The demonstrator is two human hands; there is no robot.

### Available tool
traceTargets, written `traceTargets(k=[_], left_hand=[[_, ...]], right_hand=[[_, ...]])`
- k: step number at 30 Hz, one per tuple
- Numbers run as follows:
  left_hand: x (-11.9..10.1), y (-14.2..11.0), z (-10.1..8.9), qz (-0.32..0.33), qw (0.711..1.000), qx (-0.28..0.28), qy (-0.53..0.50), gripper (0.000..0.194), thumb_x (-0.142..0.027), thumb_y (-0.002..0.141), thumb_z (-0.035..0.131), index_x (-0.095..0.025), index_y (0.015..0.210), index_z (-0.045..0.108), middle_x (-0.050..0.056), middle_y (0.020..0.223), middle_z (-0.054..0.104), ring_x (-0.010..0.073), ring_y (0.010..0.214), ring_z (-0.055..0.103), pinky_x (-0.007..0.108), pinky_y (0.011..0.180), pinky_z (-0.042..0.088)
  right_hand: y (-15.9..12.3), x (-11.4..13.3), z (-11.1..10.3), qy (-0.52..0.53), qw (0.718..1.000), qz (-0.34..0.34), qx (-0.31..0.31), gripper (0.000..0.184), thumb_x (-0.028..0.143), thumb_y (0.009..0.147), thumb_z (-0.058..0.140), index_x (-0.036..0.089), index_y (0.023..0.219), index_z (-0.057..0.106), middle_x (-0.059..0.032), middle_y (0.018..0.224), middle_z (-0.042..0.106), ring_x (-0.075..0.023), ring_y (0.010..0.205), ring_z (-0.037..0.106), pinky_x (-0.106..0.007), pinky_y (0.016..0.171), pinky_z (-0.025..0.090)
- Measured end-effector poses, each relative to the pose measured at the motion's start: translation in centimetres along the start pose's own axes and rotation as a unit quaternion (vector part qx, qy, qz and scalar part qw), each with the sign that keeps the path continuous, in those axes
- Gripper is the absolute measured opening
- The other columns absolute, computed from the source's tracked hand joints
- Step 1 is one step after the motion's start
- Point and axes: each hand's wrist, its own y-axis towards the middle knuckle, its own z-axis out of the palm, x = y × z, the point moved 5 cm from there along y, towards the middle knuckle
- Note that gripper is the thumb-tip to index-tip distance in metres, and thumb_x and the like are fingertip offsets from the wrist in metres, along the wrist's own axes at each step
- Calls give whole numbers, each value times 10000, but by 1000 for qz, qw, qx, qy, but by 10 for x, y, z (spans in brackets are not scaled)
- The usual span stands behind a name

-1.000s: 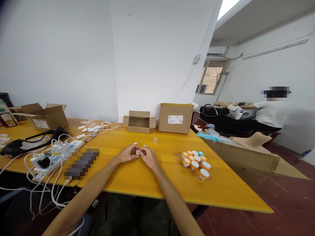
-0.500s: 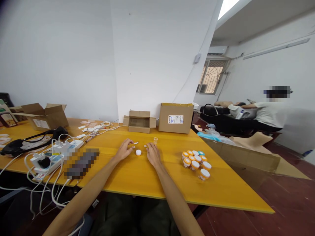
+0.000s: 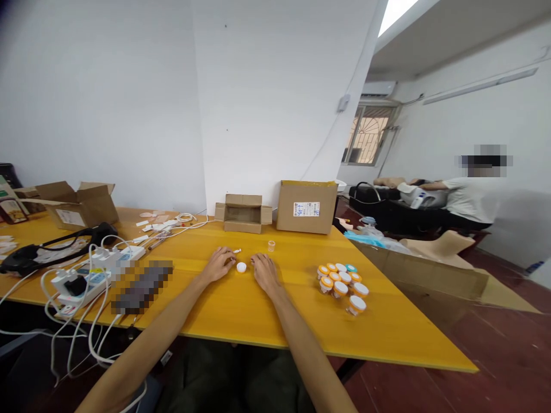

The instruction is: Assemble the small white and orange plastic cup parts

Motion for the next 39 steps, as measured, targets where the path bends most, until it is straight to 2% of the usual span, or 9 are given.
traceTargets(k=[4, 7, 11, 18, 26, 33, 39], left_hand=[[6, 3, 2, -16, 1000, -14, -21, 232, -239, 879, 589, -257, 1086, 694, 57, 1069, 640, 230, 1052, 559, 389, 985, 420], [10, 7, 5, -28, 999, -10, -29, 319, -298, 887, 585, -281, 1197, 655, 62, 1181, 629, 242, 1118, 541, 401, 1008, 406], [12, 12, 9, -34, 999, 15, -28, 309, -318, 888, 583, -318, 1187, 660, 55, 1261, 633, 260, 1181, 517, 427, 1019, 392], [9, 12, 7, -15, 999, 0, -47, 171, -227, 873, 591, -257, 993, 709, 64, 1037, 700, 243, 1040, 581, 386, 950, 418], [7, 12, 3, -10, 997, -19, -70, 109, -191, 859, 606, -232, 814, 696, 48, 869, 696, 226, 950, 614, 352, 905, 455], [6, 9, -1, -30, 993, -46, -109, 139, -181, 857, 593, -254, 790, 690, 44, 854, 710, 227, 927, 637, 346, 888, 473], [8, 10, -6, -63, 985, -76, -144, 130, -200, 869, 561, -242, 802, 664, 31, 829, 700, 209, 866, 638, 330, 841, 486]], right_hand=[[0, 0, 1, 14, 1000, -8, -18, 282, 100, 930, 434, 220, 975, 685, -90, 1028, 691, -212, 1007, 607, -299, 860, 447], [0, -2, 3, 29, 999, -25, -38, 278, 91, 911, 449, 234, 928, 687, -86, 984, 693, -221, 970, 616, -307, 841, 459], [1, -5, 6, 54, 996, -43, -64, 262, 112, 906, 461, 248, 888, 684, -78, 937, 688, -224, 918, 624, -318, 814, 469], [0, -8, 4, 136, 986, -14, -96, 238, 156, 910, 442, 245, 898, 661, -59, 934, 676, -205, 856, 632, -299, 747, 473], [4, -15, 1, 313, 942, -14, -118, 182, 259, 858, 442, 231, 773, 601, -35, 754, 657, -205, 679, 631, -329, 703, 523], [9, -21, 13, 433, 894, 31, -112, 194, 377, 826, 489, 231, 819, 616, -32, 749, 685, -206, 625, 651, -331, 596, 546], [10, -20, 14, 447, 884, 21, -132, 196, 396, 803, 557, 230, 857, 646, -24, 747, 699, -194, 634, 658, -326, 628, 561]])
